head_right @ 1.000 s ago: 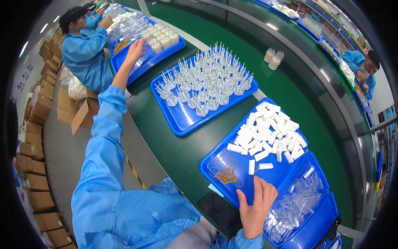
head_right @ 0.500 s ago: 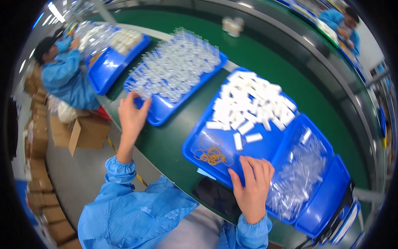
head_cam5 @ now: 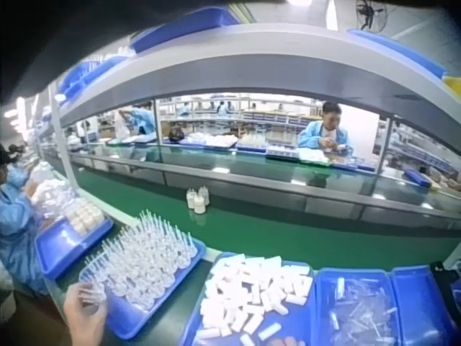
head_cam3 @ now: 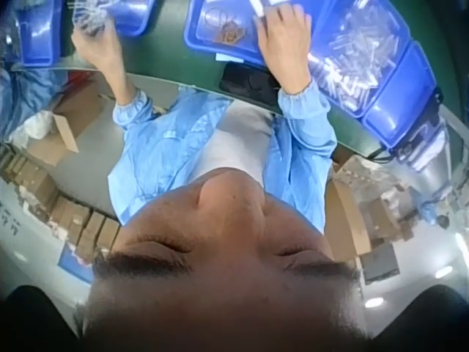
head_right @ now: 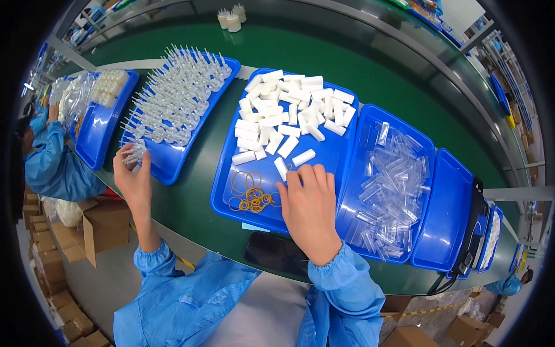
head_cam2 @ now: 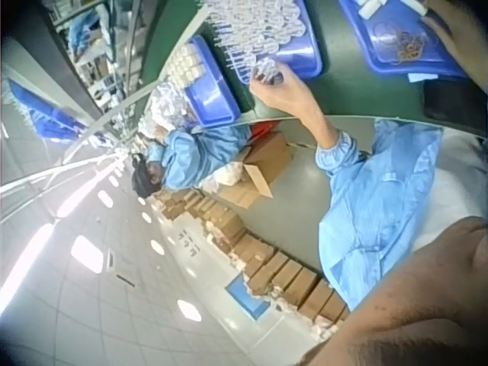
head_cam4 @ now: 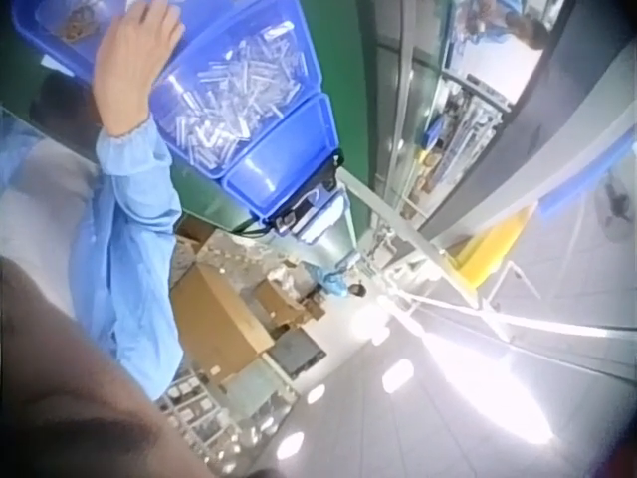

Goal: The person attaches white sleeves and clear plastic covers onto the prongs of plastic bases by hand. The person then secures the assembled bundles with rubber bands and sets them on the workbench.

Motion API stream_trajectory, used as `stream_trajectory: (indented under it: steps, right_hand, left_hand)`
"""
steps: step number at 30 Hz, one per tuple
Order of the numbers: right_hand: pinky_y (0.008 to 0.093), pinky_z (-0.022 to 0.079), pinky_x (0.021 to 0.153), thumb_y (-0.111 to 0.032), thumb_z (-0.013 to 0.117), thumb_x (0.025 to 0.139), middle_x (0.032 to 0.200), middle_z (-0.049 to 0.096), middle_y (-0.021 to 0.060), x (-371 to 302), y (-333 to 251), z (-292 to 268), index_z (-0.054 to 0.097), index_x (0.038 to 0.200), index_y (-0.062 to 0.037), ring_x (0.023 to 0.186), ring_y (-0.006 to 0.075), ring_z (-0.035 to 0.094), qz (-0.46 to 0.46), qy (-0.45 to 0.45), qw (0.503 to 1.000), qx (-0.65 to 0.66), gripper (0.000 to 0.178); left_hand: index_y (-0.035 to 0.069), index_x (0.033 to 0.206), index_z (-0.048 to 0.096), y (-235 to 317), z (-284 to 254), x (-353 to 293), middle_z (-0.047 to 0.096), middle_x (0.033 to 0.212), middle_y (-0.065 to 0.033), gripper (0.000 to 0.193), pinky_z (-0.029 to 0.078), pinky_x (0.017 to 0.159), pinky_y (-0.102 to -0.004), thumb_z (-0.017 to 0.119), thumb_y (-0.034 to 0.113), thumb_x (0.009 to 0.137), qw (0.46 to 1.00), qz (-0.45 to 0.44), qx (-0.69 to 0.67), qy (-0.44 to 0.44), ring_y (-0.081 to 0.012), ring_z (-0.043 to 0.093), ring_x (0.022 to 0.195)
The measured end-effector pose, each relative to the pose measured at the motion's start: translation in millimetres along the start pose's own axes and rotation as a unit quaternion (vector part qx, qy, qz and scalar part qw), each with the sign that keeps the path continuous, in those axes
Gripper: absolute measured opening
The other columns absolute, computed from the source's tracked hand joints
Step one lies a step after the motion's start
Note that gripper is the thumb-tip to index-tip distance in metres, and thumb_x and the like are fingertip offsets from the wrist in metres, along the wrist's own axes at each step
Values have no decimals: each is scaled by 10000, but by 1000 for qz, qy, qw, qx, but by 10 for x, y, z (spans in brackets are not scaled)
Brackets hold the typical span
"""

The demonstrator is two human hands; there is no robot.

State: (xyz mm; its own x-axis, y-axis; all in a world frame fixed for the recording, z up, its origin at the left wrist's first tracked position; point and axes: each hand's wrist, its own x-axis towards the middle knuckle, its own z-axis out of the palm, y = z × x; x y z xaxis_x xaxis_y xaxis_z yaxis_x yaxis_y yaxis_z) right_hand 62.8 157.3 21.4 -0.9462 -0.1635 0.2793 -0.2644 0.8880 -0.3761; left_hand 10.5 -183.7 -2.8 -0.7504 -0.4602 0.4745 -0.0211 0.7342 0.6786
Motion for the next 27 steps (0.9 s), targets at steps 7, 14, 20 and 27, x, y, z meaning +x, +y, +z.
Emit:
stream_trajectory:
  steps: [7,14,20,27]
  right_hand:
    - [413,390,753,-121,753,823,910,541,115,59,26,107,660,902,-2,891,287,503,36,-19,999,-26,171]
    - [404,386,758,-92,783,783,912,538,115,-42,91,-62,657,941,-5,888,301,500,46,-42,998,-23,220]
    - [401,387,759,-117,785,795,937,533,118,38,10,0,655,1053,6,896,293,498,54,-2,998,-17,315]
    - [402,372,734,-230,791,807,920,525,117,184,-36,136,661,1060,12,880,287,493,25,-22,998,-48,373]
  left_hand:
    - [-10,1240,562,594,-107,-174,634,1092,-99,416,543,765,-262,716,-6,854,965,-71,-184,-175,-138,648,895]
    - [-43,1286,559,1123,149,-185,666,1140,-103,399,540,801,-248,674,-16,904,859,-88,-330,-381,-126,642,987]
    - [-43,1288,570,1435,629,-181,669,1086,-131,370,557,778,-254,661,32,937,760,-93,-437,-472,-120,651,941]
    - [-39,1290,553,1463,1017,-353,549,1209,-127,417,550,787,-244,699,20,904,736,-74,-481,-472,-106,623,930]
